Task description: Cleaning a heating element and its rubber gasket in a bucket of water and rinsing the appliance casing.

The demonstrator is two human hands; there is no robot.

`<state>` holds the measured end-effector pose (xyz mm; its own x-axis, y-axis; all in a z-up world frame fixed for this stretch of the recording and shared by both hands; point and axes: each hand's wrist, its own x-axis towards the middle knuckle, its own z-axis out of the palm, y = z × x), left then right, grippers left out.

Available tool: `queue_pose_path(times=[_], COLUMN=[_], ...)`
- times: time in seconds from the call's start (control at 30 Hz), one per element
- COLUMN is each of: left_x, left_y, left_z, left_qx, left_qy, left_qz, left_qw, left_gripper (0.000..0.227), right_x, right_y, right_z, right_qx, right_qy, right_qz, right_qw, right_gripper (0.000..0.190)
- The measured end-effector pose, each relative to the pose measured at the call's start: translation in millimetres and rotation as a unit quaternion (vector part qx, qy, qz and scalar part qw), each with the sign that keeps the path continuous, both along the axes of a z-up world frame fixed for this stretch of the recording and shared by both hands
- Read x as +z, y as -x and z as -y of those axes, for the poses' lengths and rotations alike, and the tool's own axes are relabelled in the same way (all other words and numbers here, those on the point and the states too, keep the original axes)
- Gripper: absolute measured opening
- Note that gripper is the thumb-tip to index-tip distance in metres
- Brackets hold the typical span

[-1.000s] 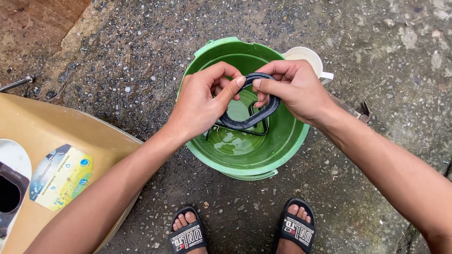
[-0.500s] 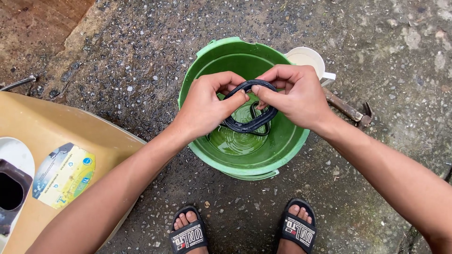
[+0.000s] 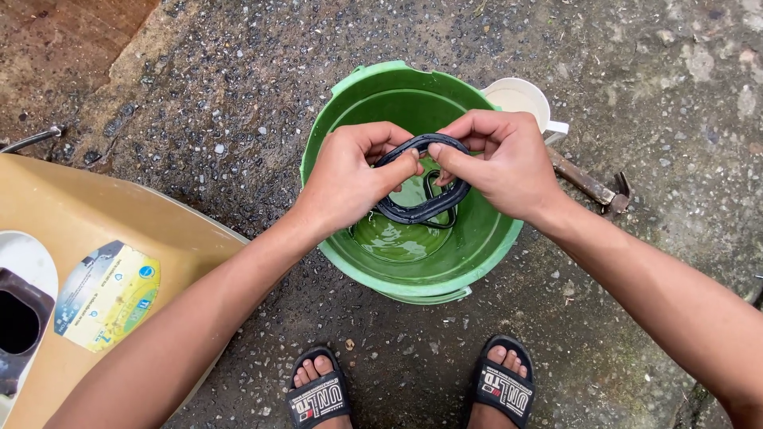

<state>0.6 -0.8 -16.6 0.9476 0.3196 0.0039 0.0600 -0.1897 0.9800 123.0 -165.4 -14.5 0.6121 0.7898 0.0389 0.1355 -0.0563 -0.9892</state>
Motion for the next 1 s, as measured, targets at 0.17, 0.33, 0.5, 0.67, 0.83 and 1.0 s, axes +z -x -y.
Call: queue_pose_path(times=[0.17,0.33,0.5,0.67,0.83,1.0], left_x=[-4.8,-0.4,-4.4,-2.0,-4.7,-1.3], left_y=[-3.3,-1.7,-4.3,-3.6,-6.4,-5.0], left_z=[0.3,-0.6,0.2,-1.1,2.0,2.5], left_qx=[0.019,0.016,0.011,0.006,0.006,0.005], left_qy=[-0.024,-0.022,-0.027,0.049,0.118,0.158], left_qz=[0.004,-0.002,-0.003,-0.004,0.0,0.008], left_qw=[1.0,1.0,1.0,0.999,0.993,0.987], left_gripper=[0.007,0.012,0.014,0.013,0.014,0.016], right_x=[1.4,1.4,0.1,4.4,-1.1,1.3], right_y=[1.1,0.8,0.1,2.5,-0.7,-0.2], right_z=[-0.1,-0.2,-0.6,-0.8,-0.6,-1.2], right_qx=[0.002,-0.002,-0.004,-0.009,-0.013,-0.019], right_qy=[0.0,0.002,0.0,-0.007,-0.018,-0.029], right_qz=[-0.002,-0.003,-0.003,-0.001,0.0,0.005], right_qw=[1.0,1.0,1.0,1.0,1.0,0.999], right_gripper=[0.017,0.017,0.016,0.016,0.015,0.015])
